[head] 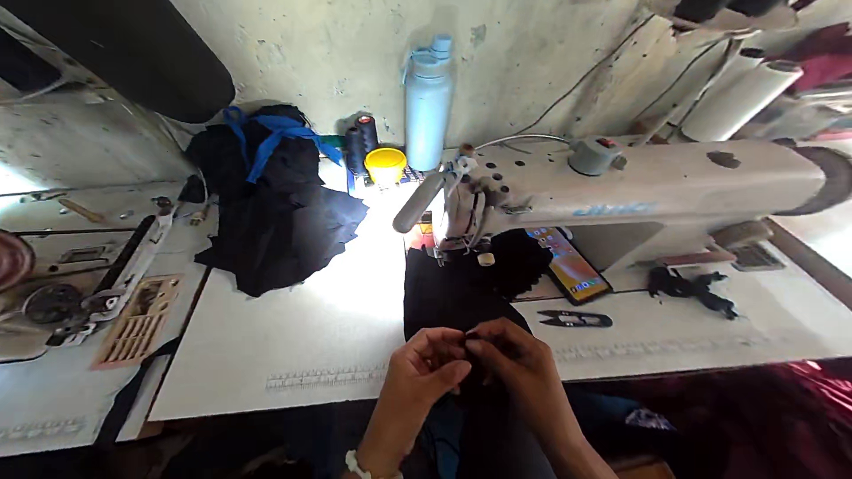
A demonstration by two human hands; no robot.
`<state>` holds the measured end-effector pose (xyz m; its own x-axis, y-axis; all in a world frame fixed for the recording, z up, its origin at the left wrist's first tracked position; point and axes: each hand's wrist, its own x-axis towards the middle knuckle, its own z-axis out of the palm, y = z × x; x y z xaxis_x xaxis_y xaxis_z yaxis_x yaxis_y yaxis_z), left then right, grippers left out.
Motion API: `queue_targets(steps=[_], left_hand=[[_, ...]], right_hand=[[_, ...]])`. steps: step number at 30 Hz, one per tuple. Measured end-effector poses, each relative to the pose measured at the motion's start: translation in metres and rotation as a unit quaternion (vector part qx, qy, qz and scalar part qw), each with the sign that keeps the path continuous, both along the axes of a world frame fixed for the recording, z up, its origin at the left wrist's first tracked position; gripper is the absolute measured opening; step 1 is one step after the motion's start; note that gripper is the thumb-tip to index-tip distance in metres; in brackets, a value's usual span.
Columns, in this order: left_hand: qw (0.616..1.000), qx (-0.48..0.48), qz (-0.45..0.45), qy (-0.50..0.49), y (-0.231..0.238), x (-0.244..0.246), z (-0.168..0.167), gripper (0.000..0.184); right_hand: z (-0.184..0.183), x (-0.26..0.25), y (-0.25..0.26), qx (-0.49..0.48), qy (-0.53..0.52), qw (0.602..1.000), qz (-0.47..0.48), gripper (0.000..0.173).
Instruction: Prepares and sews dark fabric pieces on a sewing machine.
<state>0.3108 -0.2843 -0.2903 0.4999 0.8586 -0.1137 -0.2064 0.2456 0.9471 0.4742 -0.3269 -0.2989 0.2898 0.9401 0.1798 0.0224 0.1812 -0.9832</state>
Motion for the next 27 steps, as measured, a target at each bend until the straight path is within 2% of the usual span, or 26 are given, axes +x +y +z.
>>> queue_targets(steps=[5,13,19,24,27], left_hand=[[0.999,0.007,0.026,0.027,-0.001,0.004,0.005,0.028],[0.996,0.037,0.055,0.067,0.000,0.004,0.004,0.009],[0.995,-0.045,0.093,-0.004,-0.004,0.005,0.002,0.011],[0.995,-0.044,0.090,0.015,-0.005,0.002,0.006,0.021],[0.994,-0.031,0.098,0.028,-0.007,0.001,0.006,0.019]], right_hand=[[0.000,0.001,0.002,-0.017,0.059,0.998,0.001,0.006],[-0.002,-0.004,-0.002,-0.003,0.024,1.000,0.018,0.007],[-0.002,-0.008,-0.001,-0.015,0.022,0.999,0.032,0.007],[-0.003,-0.007,-0.001,-0.030,0.058,0.996,0.066,0.009],[-0.003,-0.006,-0.002,-0.022,0.059,0.994,0.084,0.010]])
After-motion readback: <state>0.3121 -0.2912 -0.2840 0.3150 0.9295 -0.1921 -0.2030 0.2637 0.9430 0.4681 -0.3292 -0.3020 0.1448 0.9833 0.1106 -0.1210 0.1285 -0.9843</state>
